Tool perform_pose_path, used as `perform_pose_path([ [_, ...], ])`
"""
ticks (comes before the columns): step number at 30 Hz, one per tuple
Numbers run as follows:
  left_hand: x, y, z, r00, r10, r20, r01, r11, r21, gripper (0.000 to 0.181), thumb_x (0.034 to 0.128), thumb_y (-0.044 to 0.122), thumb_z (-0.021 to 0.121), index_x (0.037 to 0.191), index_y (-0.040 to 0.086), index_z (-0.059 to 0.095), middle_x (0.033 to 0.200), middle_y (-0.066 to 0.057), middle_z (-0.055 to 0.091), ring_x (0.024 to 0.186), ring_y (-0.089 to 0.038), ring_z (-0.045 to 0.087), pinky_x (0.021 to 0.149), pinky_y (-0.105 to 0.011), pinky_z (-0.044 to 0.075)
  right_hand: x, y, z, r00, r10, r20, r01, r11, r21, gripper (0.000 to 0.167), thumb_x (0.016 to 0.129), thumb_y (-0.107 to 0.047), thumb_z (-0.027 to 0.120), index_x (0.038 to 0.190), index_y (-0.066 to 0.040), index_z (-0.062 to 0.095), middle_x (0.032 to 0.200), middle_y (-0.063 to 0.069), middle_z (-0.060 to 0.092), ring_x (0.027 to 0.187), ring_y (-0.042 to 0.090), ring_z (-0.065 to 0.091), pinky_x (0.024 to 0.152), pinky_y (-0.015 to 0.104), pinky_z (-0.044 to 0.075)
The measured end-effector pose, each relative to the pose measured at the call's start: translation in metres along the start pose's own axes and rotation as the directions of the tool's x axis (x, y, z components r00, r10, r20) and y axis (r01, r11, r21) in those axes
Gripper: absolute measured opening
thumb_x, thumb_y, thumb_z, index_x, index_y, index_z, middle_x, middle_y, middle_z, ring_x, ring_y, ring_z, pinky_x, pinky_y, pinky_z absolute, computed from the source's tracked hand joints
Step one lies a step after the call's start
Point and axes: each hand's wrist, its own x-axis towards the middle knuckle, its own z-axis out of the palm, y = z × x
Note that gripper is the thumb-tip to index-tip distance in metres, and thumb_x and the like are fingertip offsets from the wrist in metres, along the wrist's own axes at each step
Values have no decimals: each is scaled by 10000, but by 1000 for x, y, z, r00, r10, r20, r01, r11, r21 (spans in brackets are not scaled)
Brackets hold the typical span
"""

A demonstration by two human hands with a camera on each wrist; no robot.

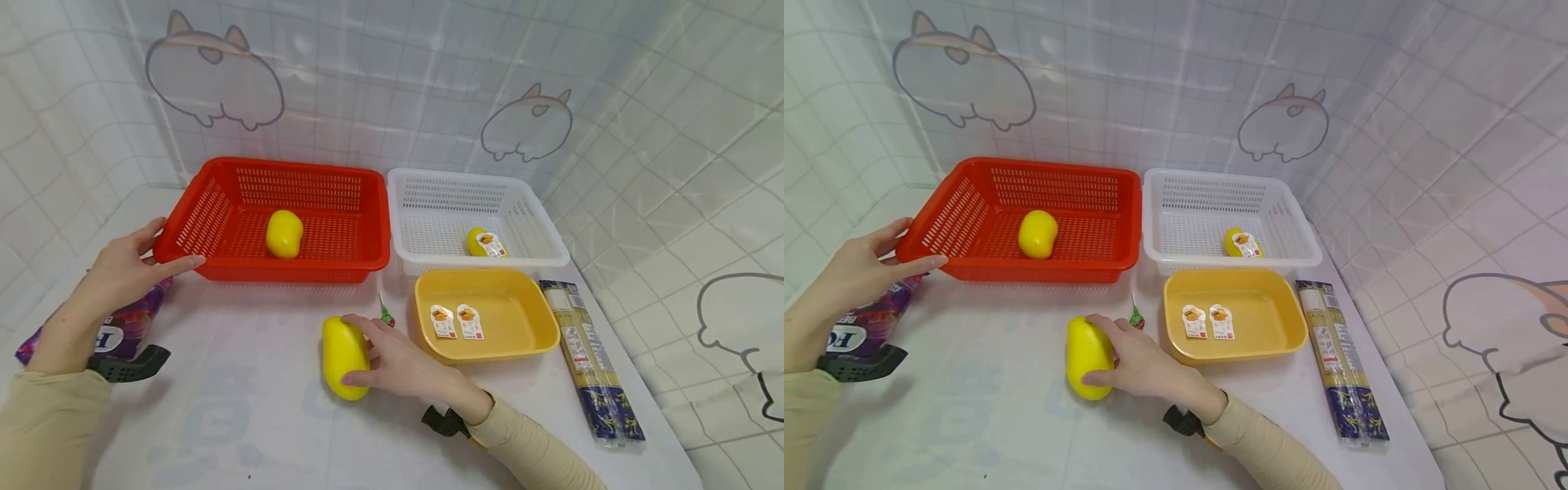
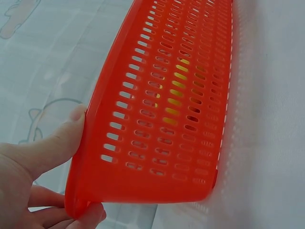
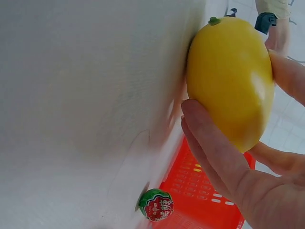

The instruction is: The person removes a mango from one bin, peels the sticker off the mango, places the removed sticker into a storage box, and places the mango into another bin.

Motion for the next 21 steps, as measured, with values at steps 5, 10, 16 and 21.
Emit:
perform_pose_path([
  [5, -1, 0, -1, 1000, -5, 2, 5, 1000, -3, 1104, 913, 597, 615, 1580, 75, -94, 1558, -393, 125, 1393, -612, 188, 942, -810, 272, -1, -1, -1, 1000, -29, -2, 29, 999, 30, 821, 841, -363, 813, 1521, -317, 355, 1328, -37, 529, 1063, 99, 560, 877, 210, 551],
  [10, -1, -2, 0, 1000, -14, 5, 14, 1000, -16, 1105, 912, 599, 616, 1580, 94, -104, 1558, -394, 128, 1389, -612, 195, 941, -809, 276, -1, 0, -5, 997, -81, -12, 82, 991, 106, 828, 839, -320, 822, 1522, -269, 357, 1334, -62, 529, 1082, 134, 546, 864, 216, 561],
  [16, 0, -2, 0, 1000, -20, 6, 20, 1000, -20, 1099, 909, 604, 618, 1585, 112, -96, 1548, -407, 154, 1368, -614, 228, 949, -803, 290, 0, 0, -9, 994, -109, -14, 110, 975, 194, 826, 839, -299, 824, 1517, -256, 354, 1306, -51, 537, 1080, 153, 585, 854, 207, 566],
  [21, 0, -1, 0, 1000, -23, 1, 23, 999, -22, 1097, 905, 603, 624, 1588, 115, -82, 1540, -419, 160, 1352, -623, 246, 958, -801, 293, 0, 0, -9, 994, -109, -19, 110, 964, 240, 818, 834, -295, 829, 1506, -289, 364, 1309, -56, 540, 1068, 123, 593, 859, 212, 566],
])
